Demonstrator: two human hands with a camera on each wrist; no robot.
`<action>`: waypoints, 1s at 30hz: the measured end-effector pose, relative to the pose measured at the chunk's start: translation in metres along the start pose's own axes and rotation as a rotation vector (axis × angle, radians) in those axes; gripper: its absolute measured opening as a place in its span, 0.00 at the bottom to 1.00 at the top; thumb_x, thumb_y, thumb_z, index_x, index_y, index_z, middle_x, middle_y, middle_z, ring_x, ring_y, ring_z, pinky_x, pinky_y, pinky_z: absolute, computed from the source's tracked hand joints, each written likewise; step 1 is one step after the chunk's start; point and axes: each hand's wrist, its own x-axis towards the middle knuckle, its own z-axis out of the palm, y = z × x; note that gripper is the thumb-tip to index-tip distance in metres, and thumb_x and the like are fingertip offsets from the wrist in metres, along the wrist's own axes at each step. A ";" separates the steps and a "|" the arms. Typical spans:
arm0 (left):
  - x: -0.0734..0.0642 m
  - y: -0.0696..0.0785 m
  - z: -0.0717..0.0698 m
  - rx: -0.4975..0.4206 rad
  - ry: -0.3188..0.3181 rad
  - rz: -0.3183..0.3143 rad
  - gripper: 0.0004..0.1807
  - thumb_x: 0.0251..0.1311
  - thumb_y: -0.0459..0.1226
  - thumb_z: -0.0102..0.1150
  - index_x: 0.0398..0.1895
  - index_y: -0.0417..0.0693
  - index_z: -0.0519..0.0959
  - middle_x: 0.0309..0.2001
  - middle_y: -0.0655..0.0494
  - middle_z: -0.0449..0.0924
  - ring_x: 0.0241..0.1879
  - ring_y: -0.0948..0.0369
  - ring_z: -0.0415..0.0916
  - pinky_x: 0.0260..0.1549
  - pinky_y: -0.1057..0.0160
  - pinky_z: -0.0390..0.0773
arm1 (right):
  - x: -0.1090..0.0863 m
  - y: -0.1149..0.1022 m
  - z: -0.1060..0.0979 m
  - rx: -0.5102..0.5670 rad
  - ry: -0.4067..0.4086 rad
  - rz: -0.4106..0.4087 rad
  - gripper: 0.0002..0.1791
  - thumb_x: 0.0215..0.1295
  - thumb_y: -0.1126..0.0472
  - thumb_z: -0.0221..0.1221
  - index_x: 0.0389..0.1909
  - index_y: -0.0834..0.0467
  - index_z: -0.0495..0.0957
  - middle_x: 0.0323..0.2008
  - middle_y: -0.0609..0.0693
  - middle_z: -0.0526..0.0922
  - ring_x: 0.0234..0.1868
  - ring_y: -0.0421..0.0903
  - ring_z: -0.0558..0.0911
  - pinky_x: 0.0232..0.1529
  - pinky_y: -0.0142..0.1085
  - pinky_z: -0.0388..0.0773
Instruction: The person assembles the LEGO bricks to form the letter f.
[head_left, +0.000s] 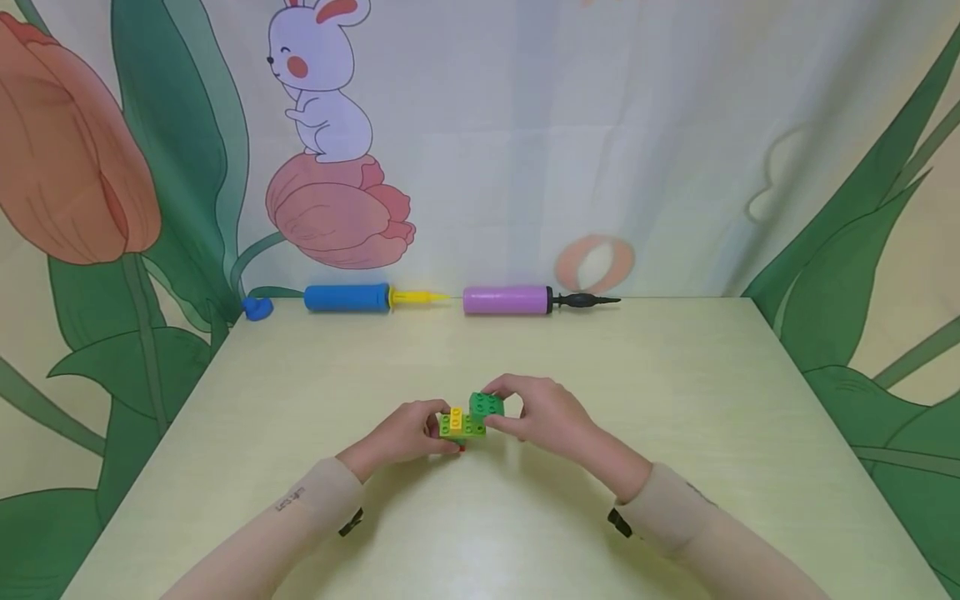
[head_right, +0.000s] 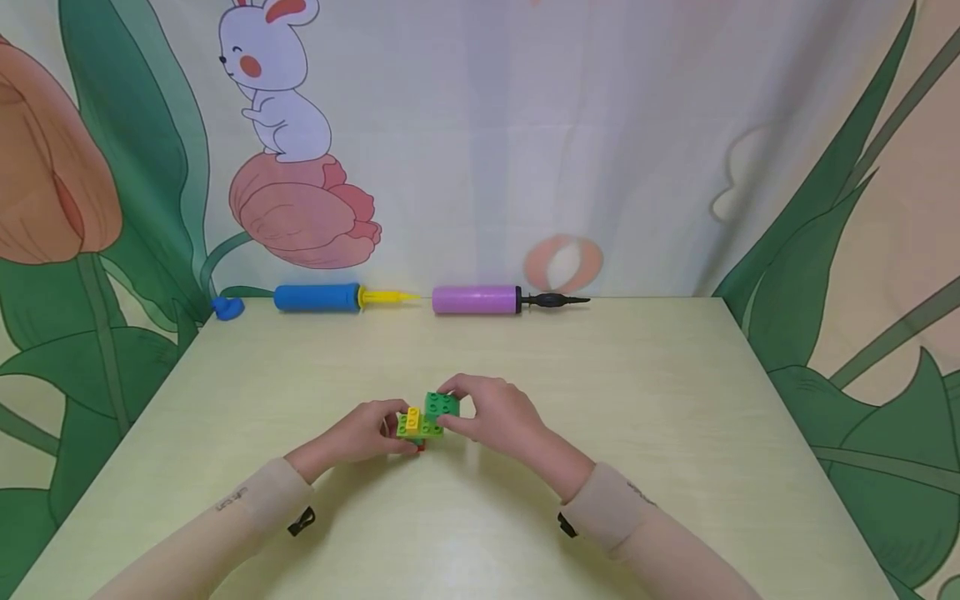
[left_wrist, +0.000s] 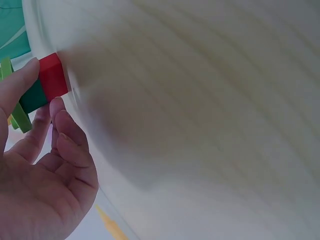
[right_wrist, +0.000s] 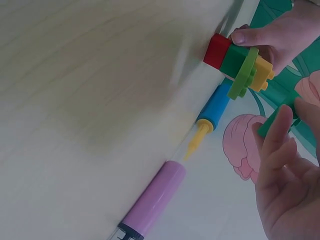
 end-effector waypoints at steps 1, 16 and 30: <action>0.000 0.000 0.000 0.003 0.000 0.003 0.18 0.53 0.39 0.72 0.44 0.46 0.76 0.24 0.54 0.72 0.22 0.62 0.66 0.23 0.65 0.66 | 0.001 0.000 0.001 0.000 0.002 -0.003 0.19 0.59 0.49 0.67 0.51 0.44 0.78 0.41 0.38 0.80 0.15 0.37 0.77 0.17 0.36 0.73; 0.000 0.000 0.002 0.018 0.012 0.037 0.17 0.52 0.37 0.72 0.42 0.46 0.76 0.23 0.54 0.72 0.21 0.62 0.66 0.22 0.64 0.67 | 0.009 -0.005 0.017 -0.048 0.018 -0.045 0.19 0.58 0.47 0.68 0.50 0.44 0.79 0.40 0.35 0.80 0.12 0.36 0.69 0.17 0.32 0.69; 0.002 -0.002 0.003 0.032 0.018 0.048 0.17 0.51 0.38 0.73 0.40 0.46 0.75 0.23 0.54 0.72 0.22 0.62 0.66 0.22 0.64 0.66 | 0.013 -0.009 0.024 -0.146 0.050 -0.058 0.21 0.57 0.46 0.68 0.50 0.46 0.80 0.39 0.38 0.80 0.25 0.38 0.72 0.22 0.32 0.68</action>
